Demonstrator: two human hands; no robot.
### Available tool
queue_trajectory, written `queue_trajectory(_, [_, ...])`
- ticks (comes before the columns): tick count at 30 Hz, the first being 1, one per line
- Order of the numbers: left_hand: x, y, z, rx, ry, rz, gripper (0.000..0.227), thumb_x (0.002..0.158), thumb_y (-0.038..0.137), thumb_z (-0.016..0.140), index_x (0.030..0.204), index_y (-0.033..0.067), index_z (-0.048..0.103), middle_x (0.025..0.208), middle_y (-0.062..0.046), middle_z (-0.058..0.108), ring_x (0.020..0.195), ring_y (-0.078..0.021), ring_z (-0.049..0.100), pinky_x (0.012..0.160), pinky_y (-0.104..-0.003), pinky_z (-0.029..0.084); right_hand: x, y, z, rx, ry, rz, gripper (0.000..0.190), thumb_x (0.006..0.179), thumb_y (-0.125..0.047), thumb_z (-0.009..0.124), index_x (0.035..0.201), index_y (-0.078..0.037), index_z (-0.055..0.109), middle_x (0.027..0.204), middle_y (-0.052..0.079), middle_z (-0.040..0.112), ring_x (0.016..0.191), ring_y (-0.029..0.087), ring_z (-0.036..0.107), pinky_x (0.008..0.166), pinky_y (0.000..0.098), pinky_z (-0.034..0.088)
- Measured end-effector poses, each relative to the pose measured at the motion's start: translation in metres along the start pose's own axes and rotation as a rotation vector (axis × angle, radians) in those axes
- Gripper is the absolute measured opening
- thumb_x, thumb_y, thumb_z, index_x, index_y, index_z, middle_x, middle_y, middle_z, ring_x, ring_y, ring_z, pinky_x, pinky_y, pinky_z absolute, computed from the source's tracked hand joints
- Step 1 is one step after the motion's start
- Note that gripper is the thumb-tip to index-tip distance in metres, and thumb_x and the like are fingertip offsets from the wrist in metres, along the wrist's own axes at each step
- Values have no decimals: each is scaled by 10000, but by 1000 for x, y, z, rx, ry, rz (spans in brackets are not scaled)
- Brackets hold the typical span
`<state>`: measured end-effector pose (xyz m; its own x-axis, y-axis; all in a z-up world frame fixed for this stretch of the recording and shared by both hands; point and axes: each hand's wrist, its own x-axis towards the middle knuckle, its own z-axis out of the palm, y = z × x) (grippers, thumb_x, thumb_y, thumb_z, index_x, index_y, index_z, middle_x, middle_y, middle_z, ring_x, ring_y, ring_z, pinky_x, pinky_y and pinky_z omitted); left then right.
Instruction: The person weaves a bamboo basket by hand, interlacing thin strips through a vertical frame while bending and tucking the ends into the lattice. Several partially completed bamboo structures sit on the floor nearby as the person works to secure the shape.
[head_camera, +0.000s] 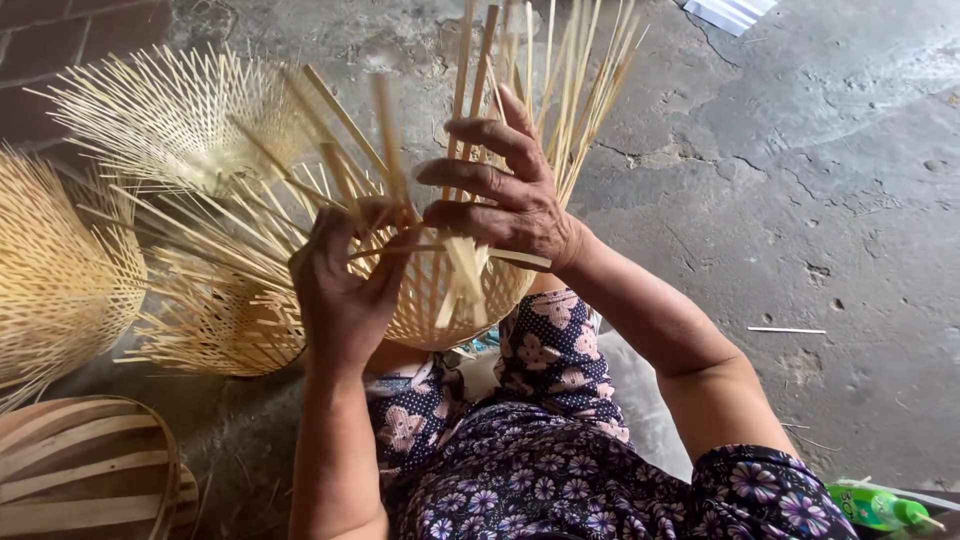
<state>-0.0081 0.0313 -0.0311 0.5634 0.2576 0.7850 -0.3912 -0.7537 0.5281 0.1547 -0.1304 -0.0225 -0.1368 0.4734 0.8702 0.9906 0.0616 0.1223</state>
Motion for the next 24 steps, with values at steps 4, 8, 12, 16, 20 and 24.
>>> queue_trajectory(4, [-7, -4, 1, 8, -34, -26, 173, 980, 93, 815, 1086, 101, 678, 1045, -34, 762, 965, -117, 754, 837, -271, 645, 4, -2, 2, -57, -20, -72, 163, 1043, -353, 756, 1190, -299, 711, 1466, -38, 603, 1518, 264, 323, 1339, 588, 139])
queue_trajectory(8, [-5, 0, -1, -62, -40, 39, 164, 978, 72, 810, 1078, 94, 682, 1035, -43, 758, 953, -134, 749, 832, -280, 650, 14, -1, 10, 142, -136, 246, 406, 818, -353, 701, 1195, -201, 710, 1488, 177, 518, 1471, 259, 389, 1307, 656, 158])
queue_trajectory(12, [23, 40, -18, -92, -42, 94, 167, 991, 72, 811, 1070, 81, 664, 1003, -39, 749, 903, -135, 744, 803, -292, 618, 31, 4, -4, 290, -39, 225, 138, 1048, -82, 628, 1101, -203, 670, 1328, -69, 677, 1476, 189, 511, 1369, 584, 96])
queue_trajectory(16, [33, 54, -18, 21, -71, 169, 161, 1029, 67, 798, 1103, 81, 656, 1036, -42, 750, 915, -129, 753, 806, -268, 630, 38, 5, -16, 422, 113, 180, 154, 998, -62, 704, 1121, -155, 710, 1358, -7, 657, 1325, 182, 552, 1349, 528, 122])
queue_trajectory(20, [20, 26, -2, 12, -142, 179, 184, 1003, 54, 787, 1132, 61, 656, 1024, -57, 725, 931, -136, 721, 795, -257, 635, 5, 15, -2, 358, 54, 298, 186, 975, -59, 752, 1102, -183, 696, 1370, 14, 664, 1405, 215, 535, 1356, 512, 194])
queue_trajectory(24, [4, 0, 19, 177, -123, 274, 197, 951, 25, 792, 1087, 100, 671, 945, -48, 691, 899, -151, 655, 734, -271, 583, -1, 23, 8, 325, 63, 315, 227, 953, -44, 783, 1092, -187, 674, 1346, 21, 682, 1433, 214, 550, 1369, 490, 222])
